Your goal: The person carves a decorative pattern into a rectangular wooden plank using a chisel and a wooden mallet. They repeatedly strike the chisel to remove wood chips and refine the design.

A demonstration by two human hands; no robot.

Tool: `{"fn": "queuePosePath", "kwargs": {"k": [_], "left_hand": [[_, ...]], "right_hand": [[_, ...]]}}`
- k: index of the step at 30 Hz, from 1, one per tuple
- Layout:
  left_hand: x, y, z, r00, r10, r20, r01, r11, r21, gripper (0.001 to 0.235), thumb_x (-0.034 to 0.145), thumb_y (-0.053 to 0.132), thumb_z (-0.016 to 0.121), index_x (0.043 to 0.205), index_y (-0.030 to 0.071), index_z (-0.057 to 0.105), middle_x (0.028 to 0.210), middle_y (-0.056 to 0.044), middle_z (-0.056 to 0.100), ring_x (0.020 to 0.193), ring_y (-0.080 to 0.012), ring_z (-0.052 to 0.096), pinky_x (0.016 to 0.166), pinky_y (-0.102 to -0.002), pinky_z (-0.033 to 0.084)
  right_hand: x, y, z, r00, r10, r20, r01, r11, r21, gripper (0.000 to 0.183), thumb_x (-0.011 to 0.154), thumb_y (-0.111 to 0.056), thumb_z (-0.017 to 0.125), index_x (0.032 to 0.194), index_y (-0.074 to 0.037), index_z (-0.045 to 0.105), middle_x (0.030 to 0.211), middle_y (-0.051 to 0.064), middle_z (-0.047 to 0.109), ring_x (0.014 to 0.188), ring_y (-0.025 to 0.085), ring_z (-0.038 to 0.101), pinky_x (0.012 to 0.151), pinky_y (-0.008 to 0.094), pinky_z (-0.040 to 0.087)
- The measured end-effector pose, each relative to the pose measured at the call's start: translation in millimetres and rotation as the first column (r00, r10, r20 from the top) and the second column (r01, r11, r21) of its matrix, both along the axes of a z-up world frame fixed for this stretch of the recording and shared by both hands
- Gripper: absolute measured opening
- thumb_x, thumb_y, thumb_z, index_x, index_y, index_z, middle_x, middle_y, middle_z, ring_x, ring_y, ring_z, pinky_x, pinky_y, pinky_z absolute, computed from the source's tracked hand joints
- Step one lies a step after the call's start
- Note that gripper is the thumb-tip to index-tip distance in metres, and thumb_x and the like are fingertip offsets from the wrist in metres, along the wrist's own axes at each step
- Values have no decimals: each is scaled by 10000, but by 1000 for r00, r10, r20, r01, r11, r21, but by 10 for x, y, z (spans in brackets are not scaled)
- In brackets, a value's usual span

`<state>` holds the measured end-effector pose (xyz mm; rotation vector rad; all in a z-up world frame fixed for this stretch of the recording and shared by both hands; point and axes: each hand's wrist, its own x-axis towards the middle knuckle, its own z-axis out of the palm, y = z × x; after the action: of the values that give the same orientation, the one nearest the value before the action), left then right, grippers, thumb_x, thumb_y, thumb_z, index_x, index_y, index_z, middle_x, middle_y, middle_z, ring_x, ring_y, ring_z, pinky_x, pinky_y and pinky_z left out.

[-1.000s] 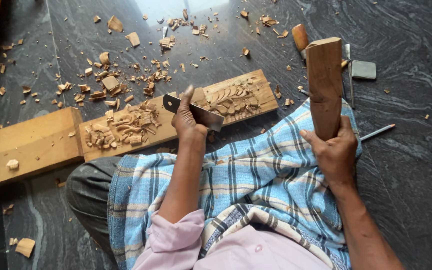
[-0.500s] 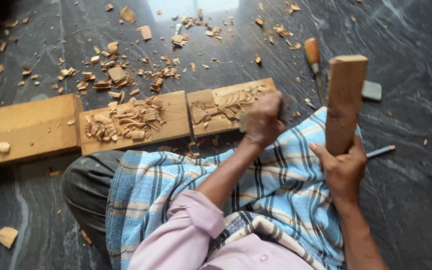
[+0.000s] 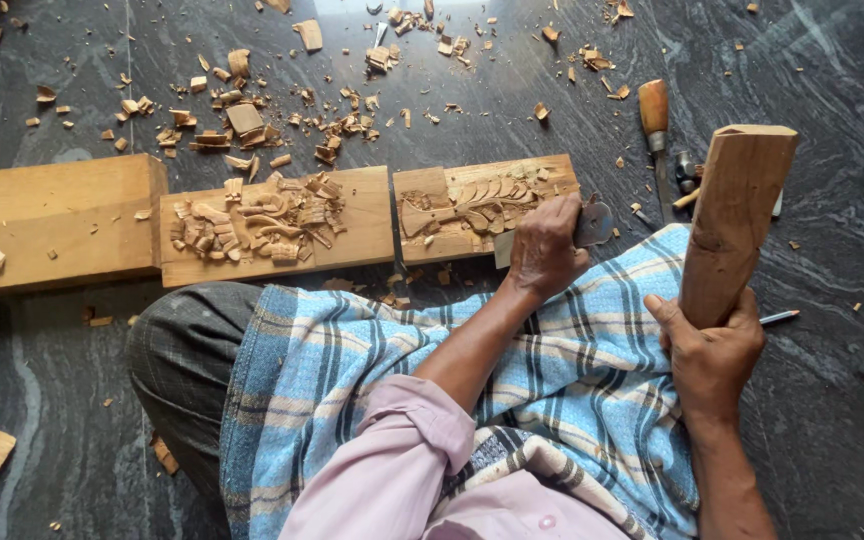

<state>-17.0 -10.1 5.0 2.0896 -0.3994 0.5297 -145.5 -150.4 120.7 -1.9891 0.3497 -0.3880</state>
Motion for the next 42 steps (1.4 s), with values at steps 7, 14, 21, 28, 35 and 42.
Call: {"fn": "queuePosePath", "kwargs": {"k": [7, 14, 21, 28, 35, 42], "left_hand": [[-41, 112, 115, 998, 3, 68, 10, 984, -180, 208, 750, 37, 620, 949, 37, 561, 801, -145, 594, 779, -331, 638, 711, -464, 524], [-45, 134, 152, 998, -19, -56, 9, 985, -170, 96, 796, 41, 569, 882, 71, 539, 752, -139, 566, 740, -325, 640, 712, -465, 512], [10, 135, -36, 998, -7, 66, 14, 994, -108, 148, 698, 102, 569, 824, 71, 496, 727, -135, 546, 693, -326, 613, 649, -464, 505], [67, 44, -227, 998, -32, -52, 32, 999, 4, 122, 842, 125, 604, 778, 99, 504, 641, -95, 540, 554, -250, 577, 545, -427, 493], [40, 82, -167, 997, 51, 54, -49, 998, -36, 119, 732, 117, 591, 822, 90, 517, 732, -90, 574, 690, -267, 623, 659, -433, 516], [-39, 149, -77, 999, 2, 44, -1, 999, -36, 254, 697, 192, 713, 786, 61, 514, 685, -136, 559, 649, -319, 625, 620, -460, 505]], "right_hand": [[-35, 111, 219, 982, 7, 190, -1, 1000, -31, 374, 1003, -145, 788, 1227, -52, 504, 845, 35, 639, 667, 104, 634, 580, 237, 549], [32, 270, 284, 998, 59, -26, -64, 934, -351, 782, 853, -205, 841, 1494, -56, 419, 724, 47, 625, 566, 114, 602, 525, 234, 491], [57, 116, 392, 998, -61, 20, 62, 995, -77, 530, 990, -150, 728, 1450, -20, 499, 945, 29, 626, 603, 101, 565, 462, 231, 464], [82, 276, 99, 921, 372, 113, -181, 668, -721, 781, 863, -89, 745, 1552, 43, 402, 1051, 187, 671, 864, 219, 649, 659, 339, 556], [95, 218, 466, 988, -120, 100, 123, 992, -20, 628, 1060, -134, 690, 1599, -13, 392, 1071, -3, 655, 706, 49, 623, 529, 234, 529], [77, 326, 32, 950, 106, -294, -158, 974, -161, 839, 932, -73, 710, 1658, -64, 289, 878, 107, 657, 545, 136, 532, 435, 259, 437]]}}
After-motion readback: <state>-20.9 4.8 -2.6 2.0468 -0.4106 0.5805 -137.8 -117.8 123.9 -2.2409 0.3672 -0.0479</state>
